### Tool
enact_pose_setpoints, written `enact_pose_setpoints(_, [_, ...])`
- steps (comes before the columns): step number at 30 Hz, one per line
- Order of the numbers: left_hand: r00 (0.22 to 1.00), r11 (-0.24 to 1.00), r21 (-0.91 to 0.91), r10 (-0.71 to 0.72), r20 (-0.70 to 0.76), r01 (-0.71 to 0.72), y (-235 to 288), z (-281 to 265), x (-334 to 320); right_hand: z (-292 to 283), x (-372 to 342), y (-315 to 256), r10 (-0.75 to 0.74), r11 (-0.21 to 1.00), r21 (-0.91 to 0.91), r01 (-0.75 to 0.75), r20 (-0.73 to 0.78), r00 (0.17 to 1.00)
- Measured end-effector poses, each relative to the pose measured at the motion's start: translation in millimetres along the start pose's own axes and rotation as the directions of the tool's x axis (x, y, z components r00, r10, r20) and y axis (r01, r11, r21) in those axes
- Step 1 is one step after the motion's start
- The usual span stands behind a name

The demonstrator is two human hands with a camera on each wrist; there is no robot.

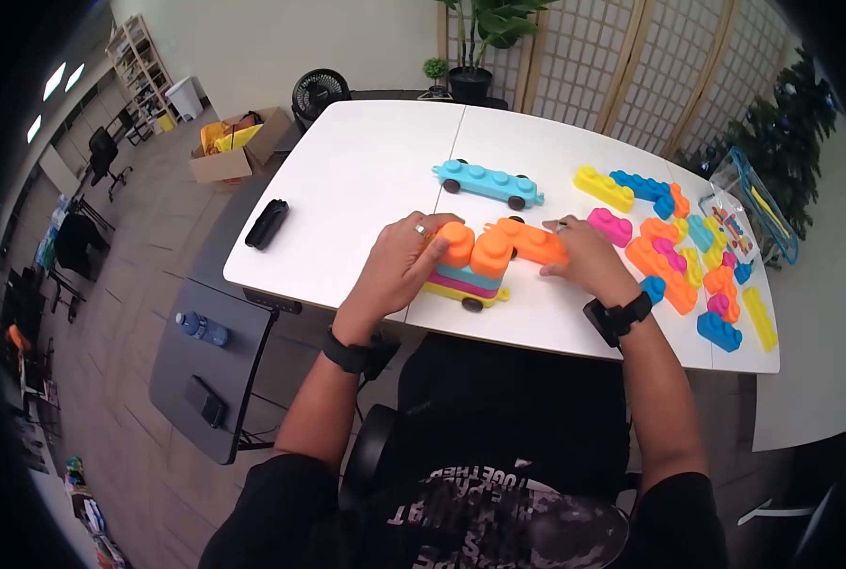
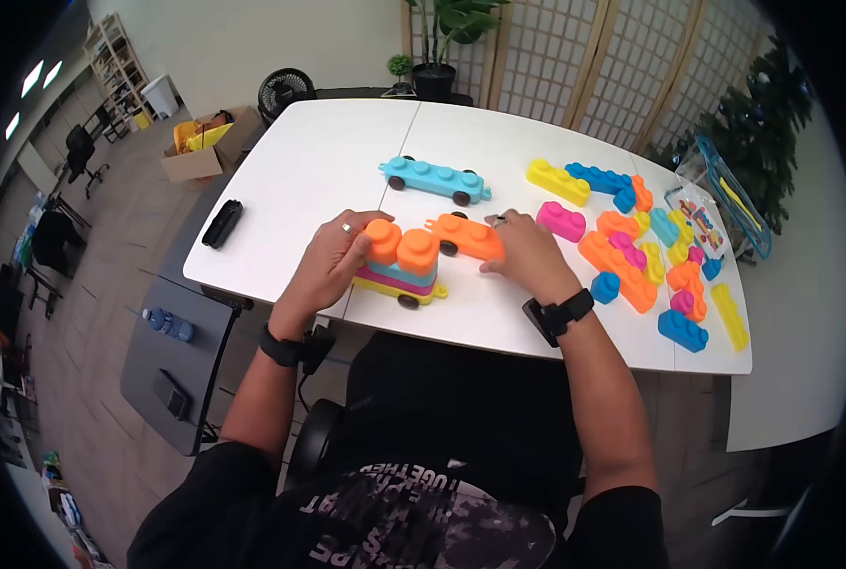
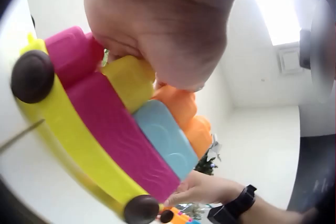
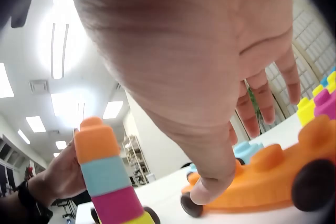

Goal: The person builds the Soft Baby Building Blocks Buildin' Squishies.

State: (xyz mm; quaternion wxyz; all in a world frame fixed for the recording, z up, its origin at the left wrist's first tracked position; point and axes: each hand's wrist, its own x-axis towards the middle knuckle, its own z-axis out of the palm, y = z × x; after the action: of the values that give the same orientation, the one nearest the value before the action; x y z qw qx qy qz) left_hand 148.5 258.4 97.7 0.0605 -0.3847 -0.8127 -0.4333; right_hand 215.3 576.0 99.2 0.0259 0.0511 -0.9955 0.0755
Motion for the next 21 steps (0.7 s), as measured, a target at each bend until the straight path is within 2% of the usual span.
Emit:
enact_pose_setpoints(1, [1.000, 1.000, -0.002, 0.019, -0.011, -0.019, -5, -2, 0, 0, 3, -3, 0.013, 0.998, -0.055, -0.010, 0.052, 0.999])
enact_pose_setpoints(7, [0.999, 0.997, 0.062, 0.050, -0.009, -0.050, -43, -26, -5, -2, 19, 5, 0.028, 0.999, -0.030, -0.024, 0.127, 0.992])
enact_pose_setpoints(10, [1.000, 0.991, 0.134, 0.015, -0.003, -0.015, -47, -34, -8, -39, 33, 7, 0.039, 0.991, 0.131, -0.040, 0.010, 0.999])
enact_pose_setpoints(11, [1.000, 0.994, 0.102, -0.021, -0.016, 0.023, -52, -32, -9, -70, 44, -12, 0.213, 0.947, 0.208, -0.245, 0.162, 0.964])
enact_pose_setpoints(14, [0.999, 0.994, 0.101, 0.032, 0.028, -0.035, -52, -36, -5, -54, 105, 28, 0.138, 0.990, 0.043, -0.134, -0.103, 0.985])
enact_pose_setpoints(16, [1.000, 0.995, 0.096, 0.006, 0.026, -0.009, -51, -34, -5, -29, 158, 58, 0.096, 0.995, 0.003, -0.096, -0.065, 0.993])
enact_pose_setpoints(19, [1.000, 0.986, 0.166, 0.014, 0.017, -0.017, -54, -32, -5, -13, 206, 56, 0.186, 0.976, -0.117, -0.182, 0.031, 0.982])
enact_pose_setpoints(21, [0.999, 0.995, 0.100, -0.018, 0.040, 0.014, -46, -36, -4, -8, 225, 48, 0.265, 0.956, -0.152, -0.249, 0.094, 0.960])
